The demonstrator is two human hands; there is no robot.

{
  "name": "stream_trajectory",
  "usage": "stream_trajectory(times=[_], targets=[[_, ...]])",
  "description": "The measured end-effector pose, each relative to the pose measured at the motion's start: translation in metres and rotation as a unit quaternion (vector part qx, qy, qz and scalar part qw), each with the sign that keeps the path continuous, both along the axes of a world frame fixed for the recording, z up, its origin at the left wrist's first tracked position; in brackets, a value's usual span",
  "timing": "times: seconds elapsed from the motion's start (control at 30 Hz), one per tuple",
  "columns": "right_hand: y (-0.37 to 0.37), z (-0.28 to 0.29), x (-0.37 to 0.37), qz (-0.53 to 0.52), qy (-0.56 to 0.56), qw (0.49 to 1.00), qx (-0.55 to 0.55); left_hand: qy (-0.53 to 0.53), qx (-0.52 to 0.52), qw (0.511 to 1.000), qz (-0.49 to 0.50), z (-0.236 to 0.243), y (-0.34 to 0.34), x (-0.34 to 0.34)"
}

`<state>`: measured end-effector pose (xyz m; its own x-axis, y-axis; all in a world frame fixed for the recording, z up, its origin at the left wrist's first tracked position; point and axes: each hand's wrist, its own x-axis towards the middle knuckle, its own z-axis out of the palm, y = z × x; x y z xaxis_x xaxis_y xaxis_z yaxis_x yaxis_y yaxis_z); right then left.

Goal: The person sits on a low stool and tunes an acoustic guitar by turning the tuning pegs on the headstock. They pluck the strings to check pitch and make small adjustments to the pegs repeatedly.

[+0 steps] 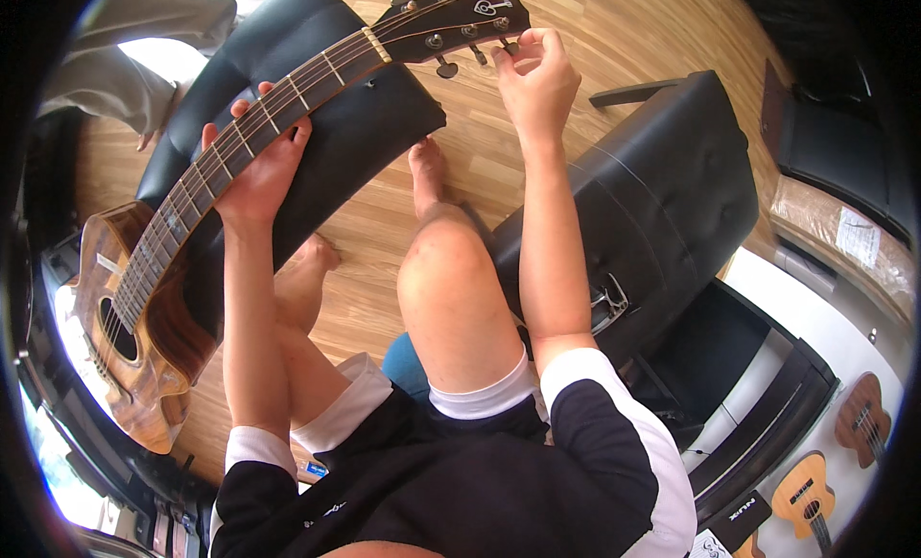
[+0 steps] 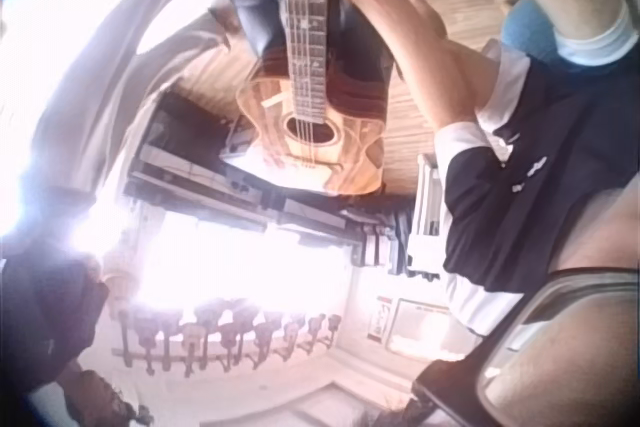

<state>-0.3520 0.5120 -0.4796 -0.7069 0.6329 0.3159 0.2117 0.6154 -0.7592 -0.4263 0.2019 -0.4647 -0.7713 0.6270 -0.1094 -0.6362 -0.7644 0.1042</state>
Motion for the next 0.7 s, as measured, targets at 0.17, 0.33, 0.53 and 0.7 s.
stream_trajectory(times=[0.17, 0.33, 0.53, 0.7], targets=[[0.01, -0.017, -0.003, 0.028, 0.08, 0.974, -0.211, 0.004, -0.005, 1.0, 0.005, 0.001, 0.002, 0.001], [0.021, -0.015, 0.002, 0.047, 0.097, 0.843, -0.526, -0.006, -0.021, 1.0, 0.012, 0.008, 0.004, 0.002], [0.011, -0.008, 0.001, 0.046, -0.025, 0.93, -0.364, -0.031, -0.045, 0.998, 0.036, 0.01, 0.007, 0.005], [0.01, -0.008, -0.001, 0.011, -0.063, 0.959, -0.278, -0.026, -0.053, 0.998, 0.039, 0.007, 0.007, 0.004]])
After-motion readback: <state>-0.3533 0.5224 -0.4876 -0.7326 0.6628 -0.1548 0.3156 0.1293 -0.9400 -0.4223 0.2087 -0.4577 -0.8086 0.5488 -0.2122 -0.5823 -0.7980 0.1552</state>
